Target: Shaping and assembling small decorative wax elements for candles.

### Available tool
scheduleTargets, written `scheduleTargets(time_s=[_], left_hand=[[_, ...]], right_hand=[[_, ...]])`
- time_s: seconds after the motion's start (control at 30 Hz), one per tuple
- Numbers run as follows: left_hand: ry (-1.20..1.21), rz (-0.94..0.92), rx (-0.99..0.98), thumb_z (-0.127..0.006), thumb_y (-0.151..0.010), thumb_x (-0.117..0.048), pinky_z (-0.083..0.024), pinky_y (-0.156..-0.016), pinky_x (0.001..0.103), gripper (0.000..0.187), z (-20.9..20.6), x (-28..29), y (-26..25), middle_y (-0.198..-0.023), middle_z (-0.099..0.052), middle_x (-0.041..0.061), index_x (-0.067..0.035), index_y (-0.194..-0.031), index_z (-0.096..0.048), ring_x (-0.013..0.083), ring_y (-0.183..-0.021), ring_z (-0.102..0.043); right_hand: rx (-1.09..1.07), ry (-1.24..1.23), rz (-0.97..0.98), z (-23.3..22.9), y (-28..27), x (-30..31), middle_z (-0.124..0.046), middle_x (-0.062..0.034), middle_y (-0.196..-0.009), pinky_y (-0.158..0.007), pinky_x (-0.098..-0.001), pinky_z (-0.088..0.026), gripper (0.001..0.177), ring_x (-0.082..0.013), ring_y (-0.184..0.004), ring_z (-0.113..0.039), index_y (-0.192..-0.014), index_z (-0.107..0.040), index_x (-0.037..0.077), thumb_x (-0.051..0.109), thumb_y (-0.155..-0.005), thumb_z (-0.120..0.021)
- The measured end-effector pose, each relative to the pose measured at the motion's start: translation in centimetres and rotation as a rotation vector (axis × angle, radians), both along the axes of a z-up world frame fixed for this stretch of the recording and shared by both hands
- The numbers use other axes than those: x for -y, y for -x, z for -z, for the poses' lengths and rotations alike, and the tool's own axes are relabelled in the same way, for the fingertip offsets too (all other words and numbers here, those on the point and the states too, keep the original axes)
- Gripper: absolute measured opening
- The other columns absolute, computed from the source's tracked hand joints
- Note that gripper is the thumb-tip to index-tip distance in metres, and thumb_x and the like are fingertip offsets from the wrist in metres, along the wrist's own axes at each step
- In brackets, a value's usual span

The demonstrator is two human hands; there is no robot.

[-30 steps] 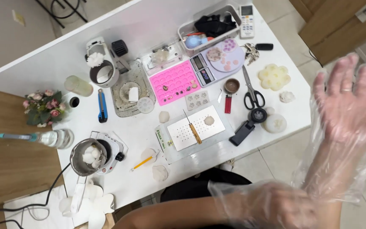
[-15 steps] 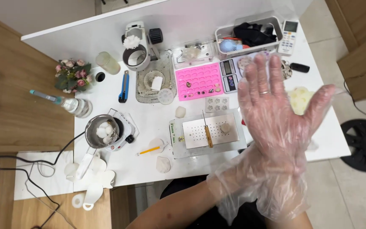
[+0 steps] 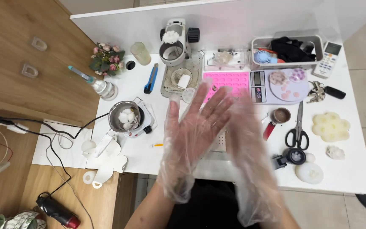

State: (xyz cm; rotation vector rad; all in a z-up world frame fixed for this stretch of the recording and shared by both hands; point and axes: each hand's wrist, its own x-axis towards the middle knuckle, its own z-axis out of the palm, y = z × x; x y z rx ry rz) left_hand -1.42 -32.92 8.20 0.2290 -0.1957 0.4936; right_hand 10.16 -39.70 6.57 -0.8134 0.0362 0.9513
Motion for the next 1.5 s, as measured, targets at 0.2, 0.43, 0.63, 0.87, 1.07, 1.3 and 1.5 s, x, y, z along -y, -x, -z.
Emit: scheduleTargets(time_s=[0.2,0.43,0.63,0.87,1.07,1.3,1.5], left_hand=[[-0.481,-0.364,-0.348,-0.043,-0.110,-0.057,-0.015,-0.140,0.054,0.068,-7.9,-0.2,2.4,-0.172,-0.027,0.019,-0.011,-0.160,-0.034,0.0388,-0.163,-0.025],[-0.322,-0.233,0.029,-0.056,-0.105,-0.056,-0.016,-0.134,0.050,0.073,-6.8,-4.2,4.4,-0.171,-0.023,0.011,-0.024,-0.166,-0.029,0.0300,-0.157,-0.026],[-0.355,-0.511,-0.109,-0.062,-0.103,-0.057,-0.015,-0.136,0.050,0.077,-6.4,-6.4,6.5,-0.169,-0.022,0.012,-0.024,-0.163,-0.025,0.0272,-0.157,-0.024],[-0.057,-0.367,0.206,-0.052,-0.104,-0.066,-0.010,-0.132,0.053,0.077,-6.4,-8.0,6.4,-0.170,-0.023,0.009,-0.027,-0.164,-0.022,0.0314,-0.156,-0.023],[-0.034,-0.272,0.507,-0.052,-0.106,-0.063,-0.009,-0.131,0.058,0.073,-6.7,-7.2,6.9,-0.167,-0.026,0.017,-0.022,-0.159,-0.023,0.0401,-0.156,-0.025],[-0.040,-0.124,0.445,-0.058,-0.103,-0.068,-0.007,-0.135,0.061,0.079,-5.2,-4.8,8.5,-0.166,-0.033,0.016,-0.026,-0.163,-0.027,0.0420,-0.157,-0.029],[0.090,-0.178,0.372,-0.056,-0.097,-0.072,-0.006,-0.131,0.062,0.086,-6.0,-4.9,8.7,-0.164,-0.026,0.015,-0.030,-0.165,-0.024,0.0434,-0.153,-0.025]], right_hand=[[1.075,0.081,-0.158,4.3,11.7,-4.6,-0.034,-0.0230,-0.158,-0.120,-0.0411,-0.033,0.061,-0.0252,-0.147,-0.038,-0.152,-0.026,-0.011,0.010,-0.102,-0.053],[0.476,-0.105,-0.753,-2.6,13.3,-1.5,-0.053,-0.0202,-0.144,-0.111,-0.0382,-0.045,0.076,-0.0249,-0.132,-0.053,-0.150,-0.040,-0.008,0.014,-0.086,-0.073],[0.605,-0.009,-0.968,-5.4,11.2,-0.8,-0.069,-0.0040,-0.119,-0.097,-0.0312,-0.052,0.060,-0.0135,-0.111,-0.062,-0.131,-0.059,0.001,0.028,-0.080,-0.078],[0.389,-0.179,-0.900,-0.3,11.8,-1.2,-0.053,0.0033,-0.083,-0.071,-0.0250,-0.041,0.037,-0.0073,-0.077,-0.046,-0.090,-0.061,0.005,0.035,-0.109,-0.053],[0.375,-0.203,-0.940,-1.6,11.9,-3.4,-0.063,0.0022,-0.088,-0.074,-0.0267,-0.047,0.035,-0.0087,-0.081,-0.055,-0.098,-0.065,0.006,0.034,-0.107,-0.046],[0.250,-0.243,-0.897,-1.5,13.0,-4.2,-0.063,-0.0021,-0.100,-0.081,-0.0309,-0.048,0.034,-0.0127,-0.090,-0.057,-0.112,-0.060,0.005,0.037,-0.106,-0.047],[0.144,-0.278,-0.871,-0.6,14.1,-5.2,-0.064,-0.0058,-0.110,-0.087,-0.0346,-0.049,0.040,-0.0161,-0.099,-0.058,-0.124,-0.056,0.004,0.039,-0.105,-0.048]])
